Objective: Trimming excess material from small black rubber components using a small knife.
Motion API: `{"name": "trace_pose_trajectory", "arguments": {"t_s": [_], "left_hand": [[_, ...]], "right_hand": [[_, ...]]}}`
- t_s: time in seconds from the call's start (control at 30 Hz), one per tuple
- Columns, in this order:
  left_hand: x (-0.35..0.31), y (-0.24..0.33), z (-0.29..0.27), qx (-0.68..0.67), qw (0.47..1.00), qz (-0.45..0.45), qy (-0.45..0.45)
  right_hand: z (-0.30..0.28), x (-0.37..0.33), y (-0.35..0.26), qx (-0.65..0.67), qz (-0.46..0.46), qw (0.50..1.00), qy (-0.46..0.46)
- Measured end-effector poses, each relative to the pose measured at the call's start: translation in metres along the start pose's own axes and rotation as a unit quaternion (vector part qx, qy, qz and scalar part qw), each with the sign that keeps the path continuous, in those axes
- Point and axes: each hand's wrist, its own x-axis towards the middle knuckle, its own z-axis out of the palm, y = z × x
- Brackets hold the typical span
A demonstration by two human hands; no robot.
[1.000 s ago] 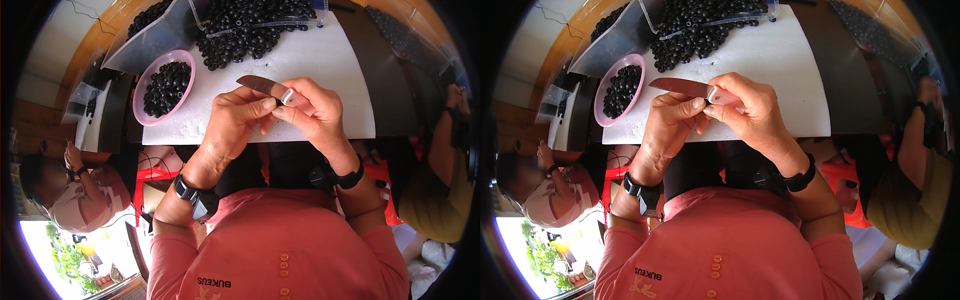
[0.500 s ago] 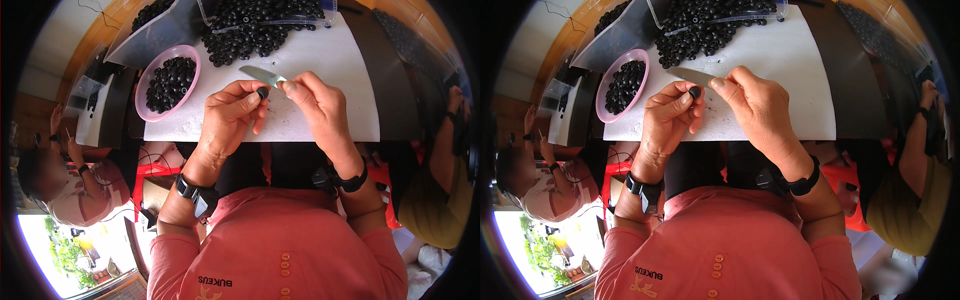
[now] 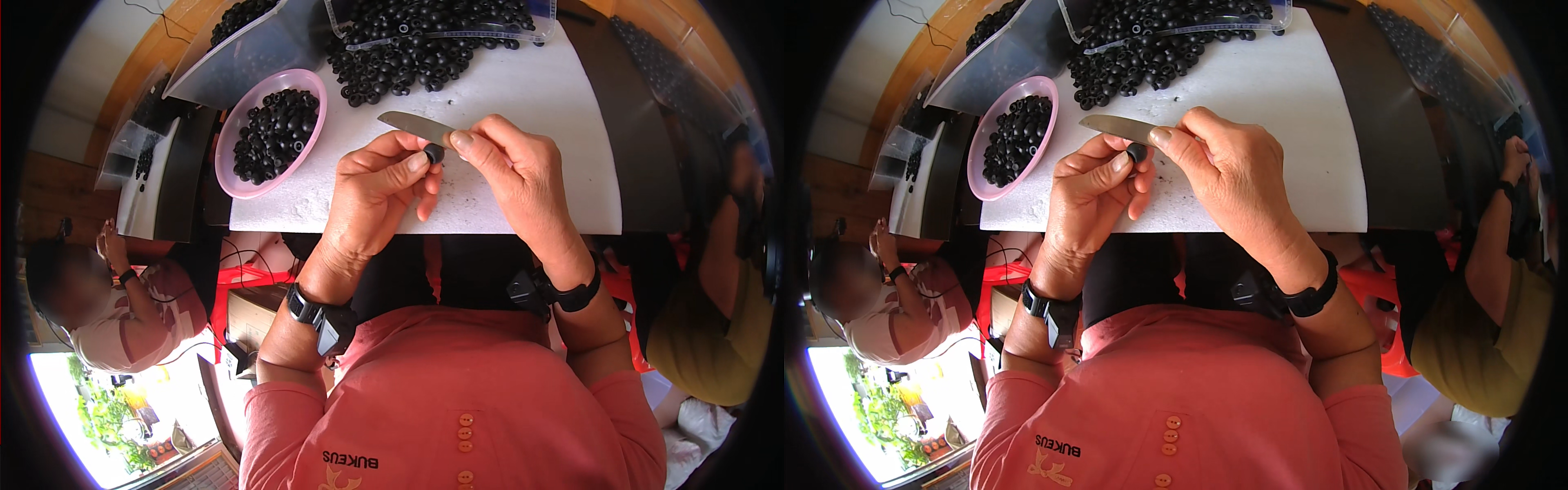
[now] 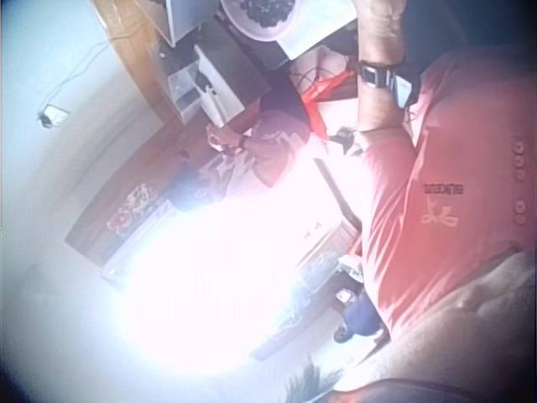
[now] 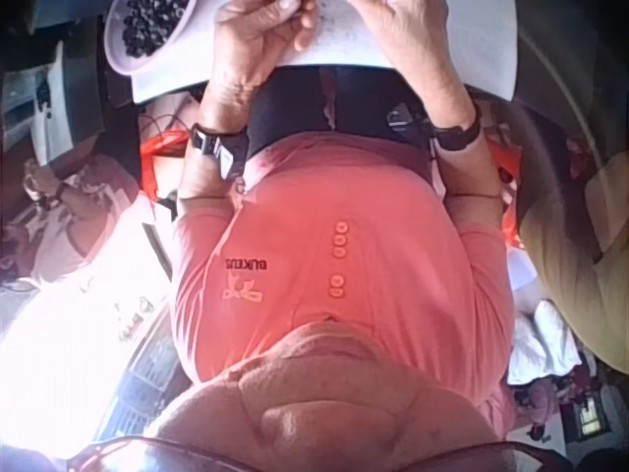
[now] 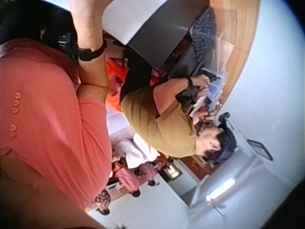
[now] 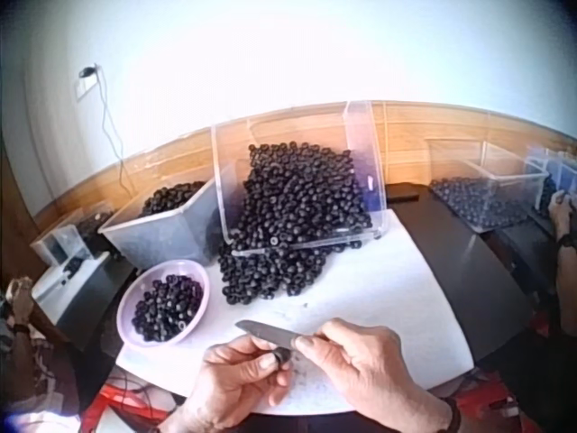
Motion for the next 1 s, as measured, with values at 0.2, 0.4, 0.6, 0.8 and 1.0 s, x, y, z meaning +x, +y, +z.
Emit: {"name": "trace_pose_trajectory", "arguments": {"t_s": [0.2, 0.4, 0.6, 0.8, 1.0], "left_hand": [[0.0022, 0.0001, -0.0014, -0.005, 1.0, -0.009, -0.008], [0.0012, 0.0026, 0.0059, 0.011, 1.0, -0.011, 0.006], [0.0031, 0.0019, 0.0062, 0.015, 1.0, -0.008, 0.009], [0.0035, -0.0001, 0.0043, 0.011, 1.0, -0.005, -0.002], [0.0021, -0.0021, 0.0027, 0.008, 1.0, 0.0, 0.001]], "right_hand": [[0.0012, -0.0015, 0.0026, 0.01, -0.014, 1.0, 0.005], [0.0006, -0.0024, 0.0024, 0.022, -0.009, 1.0, 0.006], [0.0005, -0.0029, 0.0029, 0.027, -0.028, 0.999, 0.014], [0.0007, -0.004, 0.0039, 0.027, -0.033, 0.999, 0.011], [0.0008, -0.0054, 0.0029, -0.006, -0.062, 0.998, 0.009]]}}
